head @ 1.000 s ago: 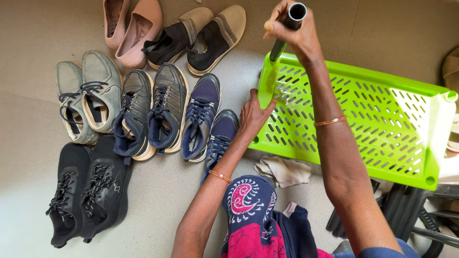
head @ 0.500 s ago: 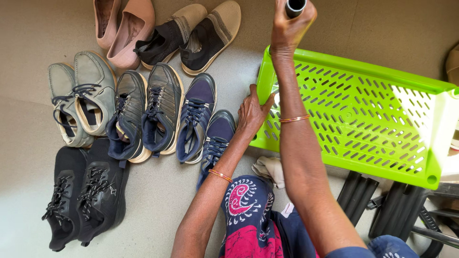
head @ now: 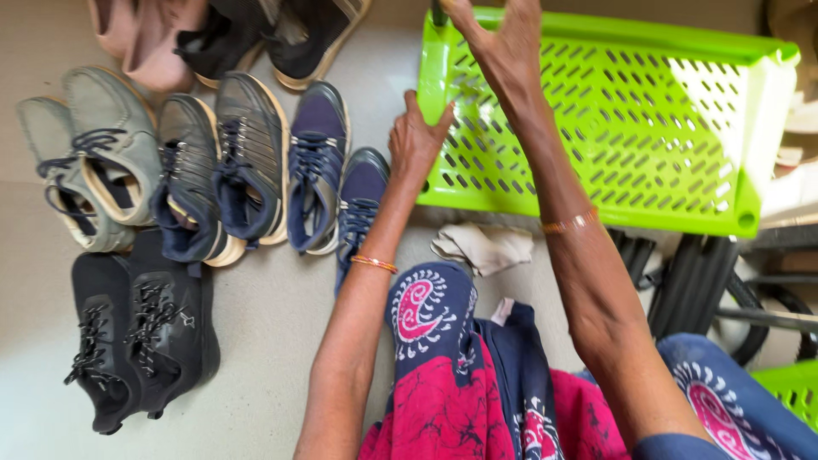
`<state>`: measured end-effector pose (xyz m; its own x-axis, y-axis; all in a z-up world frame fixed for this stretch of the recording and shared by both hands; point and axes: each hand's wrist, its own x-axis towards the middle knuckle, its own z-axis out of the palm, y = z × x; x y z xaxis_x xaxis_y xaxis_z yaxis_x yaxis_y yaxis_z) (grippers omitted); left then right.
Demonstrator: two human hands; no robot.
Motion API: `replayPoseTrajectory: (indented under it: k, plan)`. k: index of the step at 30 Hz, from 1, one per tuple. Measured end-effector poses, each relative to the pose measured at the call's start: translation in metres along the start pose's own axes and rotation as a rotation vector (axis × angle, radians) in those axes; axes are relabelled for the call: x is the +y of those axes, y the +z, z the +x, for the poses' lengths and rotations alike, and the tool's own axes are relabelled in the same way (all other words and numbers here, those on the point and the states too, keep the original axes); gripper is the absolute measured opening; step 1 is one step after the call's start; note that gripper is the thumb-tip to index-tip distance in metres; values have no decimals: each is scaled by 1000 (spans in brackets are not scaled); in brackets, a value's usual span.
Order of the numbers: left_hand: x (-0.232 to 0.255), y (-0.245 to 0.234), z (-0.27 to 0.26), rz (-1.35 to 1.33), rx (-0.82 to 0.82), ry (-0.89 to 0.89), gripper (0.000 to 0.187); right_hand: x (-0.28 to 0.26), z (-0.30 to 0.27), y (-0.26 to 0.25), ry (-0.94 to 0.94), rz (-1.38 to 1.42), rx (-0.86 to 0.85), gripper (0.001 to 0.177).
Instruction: The person assembles a green plastic stool by inserting black metal legs into the seat and wiping the legs with a cloth. The person handles the seat and legs one at a time, inserting each leg into the corresponding hole and occasionally wiping the leg before insertion.
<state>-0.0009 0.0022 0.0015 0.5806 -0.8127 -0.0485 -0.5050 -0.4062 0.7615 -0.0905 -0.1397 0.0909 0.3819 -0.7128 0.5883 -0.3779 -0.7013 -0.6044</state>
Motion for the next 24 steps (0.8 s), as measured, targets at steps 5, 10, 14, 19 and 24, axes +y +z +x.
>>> replayPoseTrajectory:
  k: [5, 10, 14, 19, 24]
  plan:
    - [5, -12, -11, 165, 131, 72, 77, -35, -107, -135, 279, 201, -117, 15]
    - [43, -10, -45, 191, 514, 469, 51, -48, -237, -168, 581, 30, -210, 10]
    - [96, 2, -88, 45, 273, 644, 41, -57, -330, -122, 359, -249, -434, 60]
    - [165, 9, -157, 383, -464, 930, 41, -49, -352, -77, 427, -433, -626, 61]
    - [178, -9, -240, 753, -898, 900, 33, -69, -328, -84, 390, -383, -834, 62]
